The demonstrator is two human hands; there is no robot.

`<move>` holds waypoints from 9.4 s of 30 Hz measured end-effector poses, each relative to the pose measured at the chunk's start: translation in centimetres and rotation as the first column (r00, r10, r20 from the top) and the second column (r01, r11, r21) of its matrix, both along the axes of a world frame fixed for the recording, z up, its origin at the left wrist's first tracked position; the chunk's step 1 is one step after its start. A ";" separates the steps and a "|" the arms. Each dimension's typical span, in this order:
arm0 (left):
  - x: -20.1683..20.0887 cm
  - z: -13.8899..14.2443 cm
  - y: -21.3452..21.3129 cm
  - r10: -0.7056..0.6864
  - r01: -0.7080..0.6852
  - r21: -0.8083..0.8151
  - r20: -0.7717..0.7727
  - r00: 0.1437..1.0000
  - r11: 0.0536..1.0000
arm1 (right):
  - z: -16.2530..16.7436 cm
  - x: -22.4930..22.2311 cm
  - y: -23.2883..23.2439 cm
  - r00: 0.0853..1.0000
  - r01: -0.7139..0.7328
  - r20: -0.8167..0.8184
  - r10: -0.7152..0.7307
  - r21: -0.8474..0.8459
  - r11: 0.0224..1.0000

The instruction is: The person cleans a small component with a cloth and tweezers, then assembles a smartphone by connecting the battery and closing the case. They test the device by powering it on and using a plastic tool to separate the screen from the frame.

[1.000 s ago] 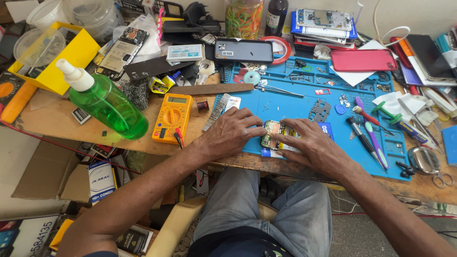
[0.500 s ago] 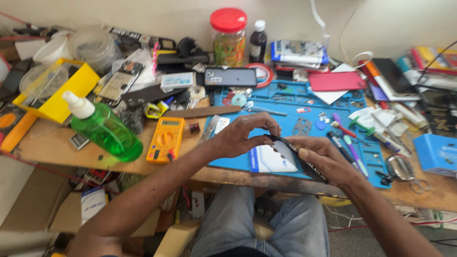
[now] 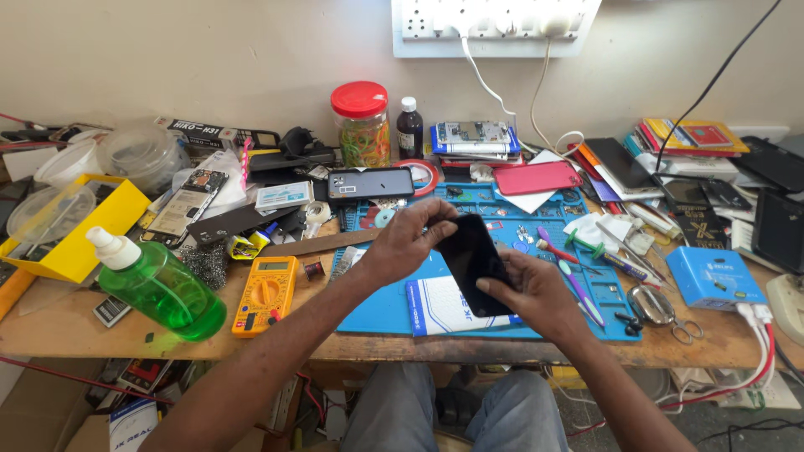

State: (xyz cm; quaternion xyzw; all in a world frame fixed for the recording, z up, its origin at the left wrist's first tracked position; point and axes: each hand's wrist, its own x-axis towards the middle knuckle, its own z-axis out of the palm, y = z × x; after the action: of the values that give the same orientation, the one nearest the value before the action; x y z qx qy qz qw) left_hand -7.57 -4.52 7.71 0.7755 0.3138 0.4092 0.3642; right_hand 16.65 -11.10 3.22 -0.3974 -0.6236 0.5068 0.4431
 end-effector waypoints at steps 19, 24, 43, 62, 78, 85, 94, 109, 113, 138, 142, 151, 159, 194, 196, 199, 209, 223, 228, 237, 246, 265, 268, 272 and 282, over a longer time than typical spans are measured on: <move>-1.9 -3.6 -5.9 -0.081 0.007 0.501 0.126 0.989 0.865 | 1.5 -0.6 -4.4 0.779 0.006 0.255 -0.573 0.910 0.414; -1.7 -5.1 -5.0 0.005 -0.045 0.193 0.201 0.980 0.980 | 1.2 -0.1 -4.0 0.774 0.018 0.364 -0.518 0.804 0.594; -1.1 -5.5 -5.5 0.067 -0.036 0.238 -0.121 0.990 0.971 | 6.7 -1.7 -0.3 0.650 -0.136 0.758 -0.063 0.197 0.971; -1.2 -5.3 -5.6 0.064 -0.036 0.188 -0.146 0.987 0.981 | 10.2 -4.1 3.3 0.394 -0.243 0.895 0.209 -0.118 0.963; -1.0 -5.3 -5.1 0.057 -0.038 0.134 -0.138 0.989 0.990 | 9.3 -3.9 5.1 0.341 -0.254 0.906 0.250 -0.168 0.953; -1.0 -4.9 -4.8 0.043 -0.030 0.107 -0.121 0.992 0.994 | 9.0 -3.8 6.2 0.402 -0.223 0.857 0.322 -0.249 0.942; -1.1 -4.9 -4.6 0.024 -0.016 0.083 -0.091 0.996 0.996 | 9.1 -4.0 6.3 0.382 -0.183 0.866 0.322 -0.271 0.945; -0.8 -5.2 -4.7 0.067 -0.058 0.105 -0.079 0.995 0.993 | 9.3 -4.2 6.1 0.343 -0.197 0.889 0.302 -0.247 0.949; -0.8 -5.2 -4.7 0.068 -0.061 0.082 -0.086 0.994 0.995 | 9.3 -4.2 6.1 0.350 -0.215 0.891 0.289 -0.224 0.951; -0.9 -5.0 -4.6 0.057 -0.051 0.067 -0.097 0.994 0.996 | 9.6 -4.5 6.0 0.294 -0.225 0.913 0.282 -0.221 0.949; -0.9 -5.1 -4.8 0.063 -0.056 0.083 -0.087 0.994 0.995 | 9.6 -4.5 6.1 0.298 -0.259 0.908 0.295 -0.220 0.940; -1.0 -4.9 -4.7 0.052 -0.046 0.068 -0.085 0.995 0.997 | 9.4 -4.3 6.1 0.271 -0.249 0.923 0.272 -0.206 0.946; -1.0 -4.8 -4.5 0.072 -0.066 0.086 -0.068 0.995 0.994 | 9.8 -3.4 5.5 0.397 -0.238 0.879 0.263 -0.178 0.955; 4.1 -6.5 5.5 0.126 0.201 -0.496 0.550 0.825 0.845 | -0.1 -1.1 -1.0 0.579 -0.035 0.491 -0.651 0.813 0.582; 3.8 -6.7 5.3 0.152 0.176 -0.518 0.528 0.835 0.837 | -0.4 -1.2 -1.0 0.595 -0.070 0.495 -0.634 0.817 0.572; 3.4 -6.9 5.3 0.178 0.139 -0.534 0.497 0.849 0.834 | -0.7 -1.3 -1.1 0.613 -0.101 0.501 -0.611 0.816 0.569; 3.4 -6.9 4.9 0.173 0.162 -0.534 0.523 0.835 0.829 | -1.0 -1.0 -1.0 0.582 -0.202 0.567 -0.583 0.796 0.571; 3.7 -4.7 4.9 0.094 0.145 -0.452 0.466 0.880 0.880 | 2.0 1.0 6.0 0.931 0.296 0.167 -0.323 0.170 0.940; 4.4 -2.8 5.1 0.045 0.078 -0.320 0.360 0.932 0.944 | 2.3 0.5 9.6 0.971 0.209 -0.149 -0.188 0.141 0.968; 3.9 -1.6 2.9 0.071 -0.092 0.041 0.356 0.932 0.995 | 0.7 -0.3 7.7 0.917 0.368 -0.018 -0.400 0.429 0.825; 4.2 -2.4 1.7 0.008 -0.086 0.246 0.298 0.954 0.965 | 0.7 0.1 6.0 0.949 0.276 -0.076 -0.305 0.666 0.693; 3.7 -2.9 1.2 -0.102 0.016 0.389 0.203 0.974 0.921 | 1.5 -0.1 5.0 0.930 0.207 0.027 -0.367 0.785 0.584; 3.8 -2.9 1.2 -0.097 0.015 0.385 0.195 0.976 0.923 | 1.5 -0.1 5.1 0.938 0.200 0.025 -0.347 0.778 0.596; 3.9 -2.8 1.2 -0.086 0.017 0.326 0.197 0.977 0.945 | 1.4 -0.2 5.2 0.939 0.206 0.027 -0.342 0.750 0.628; 3.9 -1.9 1.4 -0.027 0.029 -0.005 0.174 0.984 1.000 | 0.1 0.0 5.8 0.946 0.304 -0.046 -0.322 0.476 0.825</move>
State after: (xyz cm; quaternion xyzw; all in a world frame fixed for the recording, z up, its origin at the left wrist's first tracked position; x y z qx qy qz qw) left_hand -3.69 -3.14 5.82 0.7398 0.2713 0.4692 0.3988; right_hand 16.61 -5.32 3.36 -0.3821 -0.6633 0.2507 0.5926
